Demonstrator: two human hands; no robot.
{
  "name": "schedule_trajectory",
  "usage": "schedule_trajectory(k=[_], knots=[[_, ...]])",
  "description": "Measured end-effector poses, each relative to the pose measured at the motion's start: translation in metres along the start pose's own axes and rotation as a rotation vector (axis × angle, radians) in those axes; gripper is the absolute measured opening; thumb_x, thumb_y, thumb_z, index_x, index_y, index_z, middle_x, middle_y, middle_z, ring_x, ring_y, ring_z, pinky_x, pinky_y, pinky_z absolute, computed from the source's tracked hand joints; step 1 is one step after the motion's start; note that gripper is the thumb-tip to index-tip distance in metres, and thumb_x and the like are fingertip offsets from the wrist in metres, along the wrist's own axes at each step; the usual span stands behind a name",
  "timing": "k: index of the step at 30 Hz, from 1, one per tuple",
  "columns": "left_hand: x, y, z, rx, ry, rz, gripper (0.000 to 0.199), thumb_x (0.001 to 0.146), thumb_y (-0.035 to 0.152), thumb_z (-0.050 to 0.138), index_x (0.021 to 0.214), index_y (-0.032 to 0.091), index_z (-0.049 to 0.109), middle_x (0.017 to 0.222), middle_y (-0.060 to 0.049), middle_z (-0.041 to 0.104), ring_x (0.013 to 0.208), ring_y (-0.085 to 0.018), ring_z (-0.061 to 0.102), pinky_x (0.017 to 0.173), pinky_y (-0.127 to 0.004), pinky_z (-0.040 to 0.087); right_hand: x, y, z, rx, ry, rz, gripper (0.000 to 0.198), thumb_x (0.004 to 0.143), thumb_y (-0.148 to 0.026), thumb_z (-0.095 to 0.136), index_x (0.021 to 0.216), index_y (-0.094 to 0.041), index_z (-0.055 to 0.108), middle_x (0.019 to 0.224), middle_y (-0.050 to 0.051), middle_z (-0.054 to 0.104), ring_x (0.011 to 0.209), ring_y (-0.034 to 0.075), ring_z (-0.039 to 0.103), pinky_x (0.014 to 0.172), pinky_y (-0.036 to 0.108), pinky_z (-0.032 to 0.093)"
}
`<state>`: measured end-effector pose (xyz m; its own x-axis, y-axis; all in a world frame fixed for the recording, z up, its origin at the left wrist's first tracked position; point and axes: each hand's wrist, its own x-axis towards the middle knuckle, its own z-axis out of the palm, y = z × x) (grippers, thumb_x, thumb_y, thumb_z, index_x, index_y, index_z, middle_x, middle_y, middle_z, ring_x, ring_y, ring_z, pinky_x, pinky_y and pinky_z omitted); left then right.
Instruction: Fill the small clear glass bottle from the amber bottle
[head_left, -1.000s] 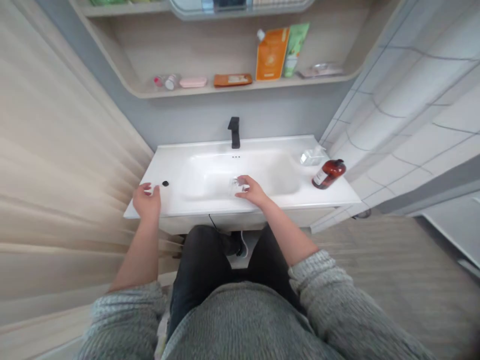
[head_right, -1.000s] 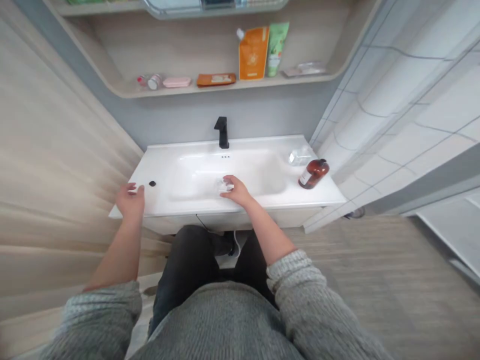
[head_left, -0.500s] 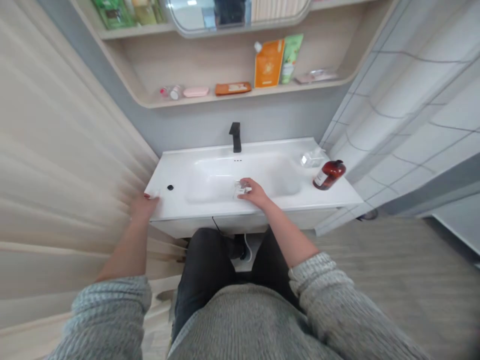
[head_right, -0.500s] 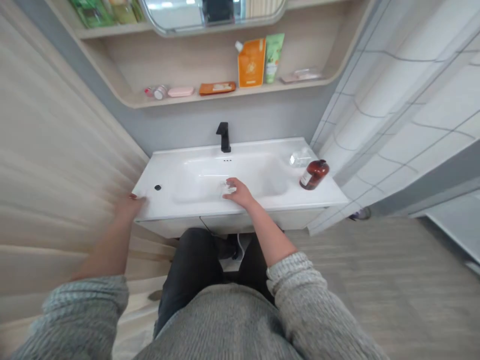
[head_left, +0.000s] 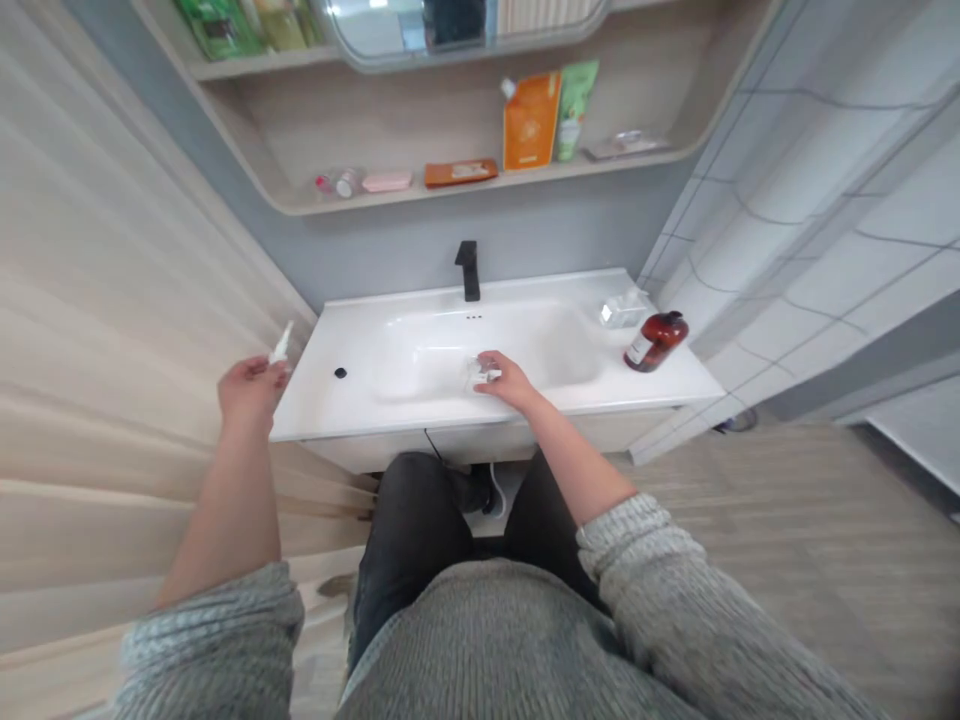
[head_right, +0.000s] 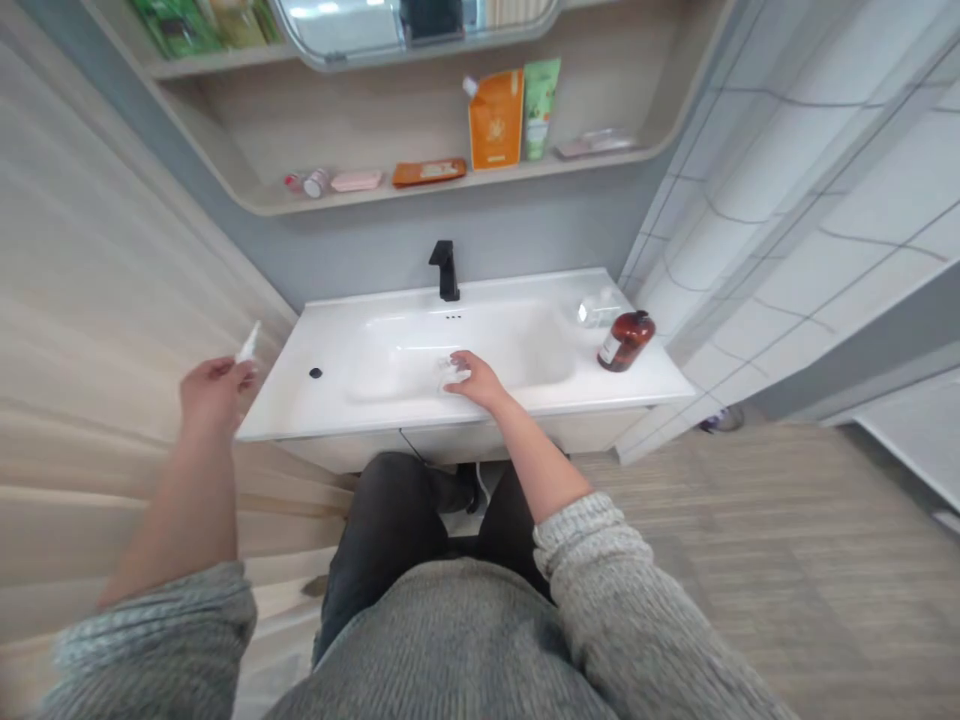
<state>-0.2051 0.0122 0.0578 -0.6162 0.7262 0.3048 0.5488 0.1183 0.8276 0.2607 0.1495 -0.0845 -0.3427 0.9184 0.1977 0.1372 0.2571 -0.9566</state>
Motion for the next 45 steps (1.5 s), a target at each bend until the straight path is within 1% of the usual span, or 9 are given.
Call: schedule_trajectory(k=[2,7,9,13,21,25,31,38,45], knots=[[-0.001,0.025,0.012,-0.178,-0.018,-0.020,0.046,0.078,0.057,0.088,0.102,0.025,0.065,0.086,0.001,0.072,0.078,-0.019,0.069,0.083,-0.041,0.062,-0.001,-0.002,-0.001,0.005,-0.011,-0.008,0.070,0.064,-0.033,0.098,0.129,-0.027,0.073,0.133,0.010,0.078,0.114,0.029,0.074,0.100,0.046,0.065],[-0.030,0.083,0.067,-0.173,-0.485,0.106,0.056,0.075,0.057,0.091,0.115,0.023,0.071,0.093,-0.003,0.080,0.085,-0.024,0.079,0.085,-0.040,0.063,-0.005,-0.007,-0.003,0.002,-0.045,-0.039,0.072,0.066,-0.033,0.096,0.134,-0.028,0.074,0.138,0.009,0.077,0.117,0.030,0.073,0.092,0.042,0.064],[-0.044,0.096,0.088,-0.156,-0.553,0.151,0.056,0.074,0.059,0.091,0.113,0.023,0.072,0.091,-0.003,0.079,0.082,-0.024,0.080,0.081,-0.038,0.062,-0.005,-0.008,-0.003,-0.002,-0.050,-0.046,0.073,0.066,-0.033,0.096,0.135,-0.028,0.074,0.140,0.009,0.076,0.120,0.030,0.073,0.089,0.040,0.064],[-0.058,0.107,0.118,-0.138,-0.576,0.210,0.054,0.075,0.062,0.090,0.107,0.022,0.074,0.084,-0.002,0.075,0.075,-0.023,0.077,0.075,-0.037,0.060,-0.004,-0.005,-0.002,-0.009,-0.052,-0.064,0.074,0.065,-0.030,0.097,0.136,-0.028,0.075,0.141,0.008,0.077,0.119,0.030,0.074,0.089,0.039,0.063],[-0.069,0.123,0.147,0.104,-0.677,0.338,0.045,0.089,0.062,0.080,0.111,0.023,0.083,0.084,-0.005,0.080,0.076,-0.027,0.079,0.075,-0.037,0.059,-0.003,-0.004,0.002,-0.043,-0.053,-0.072,0.077,0.067,-0.028,0.096,0.141,-0.028,0.074,0.144,0.008,0.077,0.113,0.027,0.074,0.089,0.038,0.062],[-0.071,0.129,0.154,0.265,-0.687,0.424,0.036,0.092,0.054,0.077,0.110,0.024,0.084,0.085,-0.007,0.082,0.080,-0.029,0.079,0.078,-0.039,0.057,-0.005,-0.006,0.001,-0.063,-0.029,-0.069,0.077,0.066,-0.026,0.096,0.141,-0.028,0.075,0.143,0.007,0.078,0.115,0.028,0.073,0.088,0.037,0.062],[-0.072,0.135,0.155,0.311,-0.677,0.455,0.037,0.094,0.053,0.074,0.112,0.023,0.085,0.090,-0.008,0.083,0.085,-0.029,0.078,0.078,-0.038,0.056,-0.007,-0.010,0.001,-0.073,-0.036,-0.070,0.078,0.067,-0.023,0.095,0.142,-0.027,0.075,0.146,0.007,0.076,0.118,0.028,0.073,0.090,0.037,0.063],[-0.073,0.154,0.158,0.414,-0.663,0.503,0.028,0.093,0.046,0.077,0.107,0.024,0.086,0.092,-0.008,0.084,0.086,-0.028,0.076,0.082,-0.038,0.055,-0.009,-0.012,0.002,-0.087,-0.058,-0.088,0.078,0.069,-0.019,0.092,0.144,-0.028,0.075,0.157,0.008,0.072,0.136,0.033,0.070,0.103,0.043,0.063],[-0.083,0.151,0.179,0.482,-0.731,0.566,0.019,0.093,0.042,0.080,0.098,0.025,0.087,0.087,-0.009,0.082,0.090,-0.033,0.078,0.086,-0.041,0.057,-0.009,-0.014,0.002,-0.074,-0.068,-0.119,0.079,0.068,-0.019,0.093,0.144,-0.029,0.076,0.158,0.009,0.072,0.142,0.036,0.068,0.107,0.048,0.063]])
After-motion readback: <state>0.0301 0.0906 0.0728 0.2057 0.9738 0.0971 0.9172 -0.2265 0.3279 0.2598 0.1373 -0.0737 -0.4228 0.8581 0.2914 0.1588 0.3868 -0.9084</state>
